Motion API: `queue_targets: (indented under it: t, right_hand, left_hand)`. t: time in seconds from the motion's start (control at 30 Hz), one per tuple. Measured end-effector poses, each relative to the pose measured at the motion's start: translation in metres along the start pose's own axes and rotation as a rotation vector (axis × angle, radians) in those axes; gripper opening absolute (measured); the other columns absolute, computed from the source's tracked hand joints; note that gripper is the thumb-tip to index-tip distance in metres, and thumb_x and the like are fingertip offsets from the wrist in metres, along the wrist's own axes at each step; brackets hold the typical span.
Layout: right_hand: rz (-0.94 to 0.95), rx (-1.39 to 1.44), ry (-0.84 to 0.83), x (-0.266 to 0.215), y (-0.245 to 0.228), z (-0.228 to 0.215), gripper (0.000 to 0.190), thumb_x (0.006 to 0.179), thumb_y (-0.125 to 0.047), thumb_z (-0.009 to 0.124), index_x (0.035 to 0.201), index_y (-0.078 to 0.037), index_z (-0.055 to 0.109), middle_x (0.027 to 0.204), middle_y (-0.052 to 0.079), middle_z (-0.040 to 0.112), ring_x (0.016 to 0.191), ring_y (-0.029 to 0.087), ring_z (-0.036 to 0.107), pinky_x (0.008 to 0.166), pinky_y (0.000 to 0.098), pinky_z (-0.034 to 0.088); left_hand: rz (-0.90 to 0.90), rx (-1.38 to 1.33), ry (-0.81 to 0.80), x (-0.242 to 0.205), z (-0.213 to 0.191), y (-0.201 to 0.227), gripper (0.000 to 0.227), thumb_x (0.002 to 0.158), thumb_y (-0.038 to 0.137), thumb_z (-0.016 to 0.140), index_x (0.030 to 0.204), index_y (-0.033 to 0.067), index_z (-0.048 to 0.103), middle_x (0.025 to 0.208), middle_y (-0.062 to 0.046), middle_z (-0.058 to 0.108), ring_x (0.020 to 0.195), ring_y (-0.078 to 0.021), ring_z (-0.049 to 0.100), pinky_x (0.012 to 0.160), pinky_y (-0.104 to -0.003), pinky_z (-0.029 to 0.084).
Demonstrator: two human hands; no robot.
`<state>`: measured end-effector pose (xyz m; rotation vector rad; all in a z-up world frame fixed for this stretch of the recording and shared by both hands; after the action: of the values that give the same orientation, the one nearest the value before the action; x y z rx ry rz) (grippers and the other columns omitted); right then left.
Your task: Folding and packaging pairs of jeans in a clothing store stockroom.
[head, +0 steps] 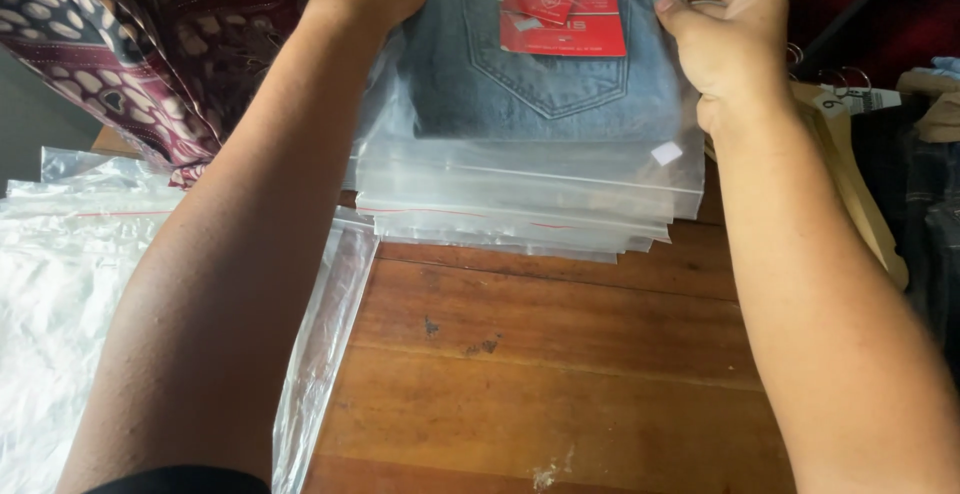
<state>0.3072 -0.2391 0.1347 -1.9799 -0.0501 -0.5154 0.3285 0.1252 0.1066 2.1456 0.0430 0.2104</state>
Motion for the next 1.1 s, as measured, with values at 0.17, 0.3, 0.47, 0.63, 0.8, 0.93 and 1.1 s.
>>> queue_targets:
  t: [0.17,0.3,0.47,0.63,0.8,0.93,1.1]
  right_hand:
    - [-0.018,-0.062,0.014,0.001,0.014,-0.008,0.024,0.095,-0.014,0.078,0.114,-0.005,0.065,0.099,0.006,0.073,0.086,0.012,0.073,0.078,0.0231,0.062]
    - [0.382,0.164,-0.027,-0.024,0.021,-0.004,0.038,0.095,-0.044,0.06,0.115,-0.014,0.071,0.117,0.0,0.077,0.103,0.01,0.074,0.09,0.0243,0.059]
    - [0.345,0.021,-0.071,-0.039,0.03,-0.004,0.042,0.101,-0.04,0.056,0.125,-0.007,0.068,0.118,0.009,0.073,0.103,0.017,0.07,0.087,0.0294,0.056]
    - [0.122,-0.166,-0.017,-0.042,0.027,-0.018,0.034,0.108,-0.037,0.065,0.116,-0.007,0.076,0.085,0.0,0.073,0.066,0.006,0.061,0.059,0.021,0.051]
    - [0.469,0.046,-0.331,-0.094,0.021,-0.014,0.08,0.098,-0.074,0.036,0.095,0.0,0.066,0.074,0.013,0.066,0.041,0.014,0.038,0.034,0.0266,0.023]
    - [0.376,0.213,-0.639,-0.121,0.053,-0.02,0.041,0.09,-0.039,0.072,0.088,0.001,0.06,0.069,0.012,0.061,0.038,0.014,0.045,0.029,0.0239,0.024]
    - [0.434,0.47,-0.655,-0.145,0.079,-0.027,0.015,0.093,-0.014,0.071,0.094,-0.001,0.064,0.066,0.007,0.058,0.043,0.01,0.043,0.033,0.0201,0.026]
  left_hand:
    - [0.015,0.028,-0.016,-0.006,-0.004,0.003,0.037,0.103,0.031,0.054,0.119,-0.0001,0.064,0.07,-0.004,0.061,0.046,-0.0118,0.05,0.037,-0.027,0.042]
    - [0.043,0.056,-0.02,-0.01,-0.011,0.012,0.034,0.105,0.028,0.05,0.117,-0.0003,0.065,0.064,-0.003,0.058,0.04,-0.0109,0.043,0.032,-0.028,0.036]
    - [-0.009,0.057,0.013,-0.004,-0.009,-0.001,0.03,0.104,0.024,0.045,0.114,0.0055,0.066,0.063,0.0,0.058,0.037,-0.0114,0.04,0.03,-0.029,0.032]
    - [0.066,0.013,0.163,-0.014,-0.023,-0.007,0.05,0.109,0.049,0.058,0.081,0.008,0.066,0.053,0.001,0.053,0.034,-0.0142,0.039,0.032,-0.031,0.032]
    - [-0.191,-0.013,-0.233,-0.084,-0.012,0.003,0.066,0.114,0.056,0.041,0.072,0.007,0.057,0.057,-0.005,0.051,0.04,-0.0169,0.041,0.036,-0.033,0.038]
    - [-0.086,0.027,-0.064,-0.104,-0.031,0.0,0.065,0.111,0.054,0.056,0.064,0.0085,0.055,0.055,-0.006,0.058,0.039,-0.0139,0.045,0.039,-0.027,0.041]
    - [0.076,0.041,0.049,-0.116,-0.039,0.005,0.059,0.114,0.045,0.06,0.07,0.0063,0.053,0.051,-0.002,0.046,0.035,-0.0142,0.04,0.033,-0.03,0.039]
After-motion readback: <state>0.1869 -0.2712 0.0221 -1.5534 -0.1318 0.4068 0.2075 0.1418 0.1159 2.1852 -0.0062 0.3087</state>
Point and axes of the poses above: each hand's wrist, its own x-axis towards the middle knuckle, its own z-axis out of the palm, y = z × x, the point moved 9 cm from there along x, towards the middle knuckle
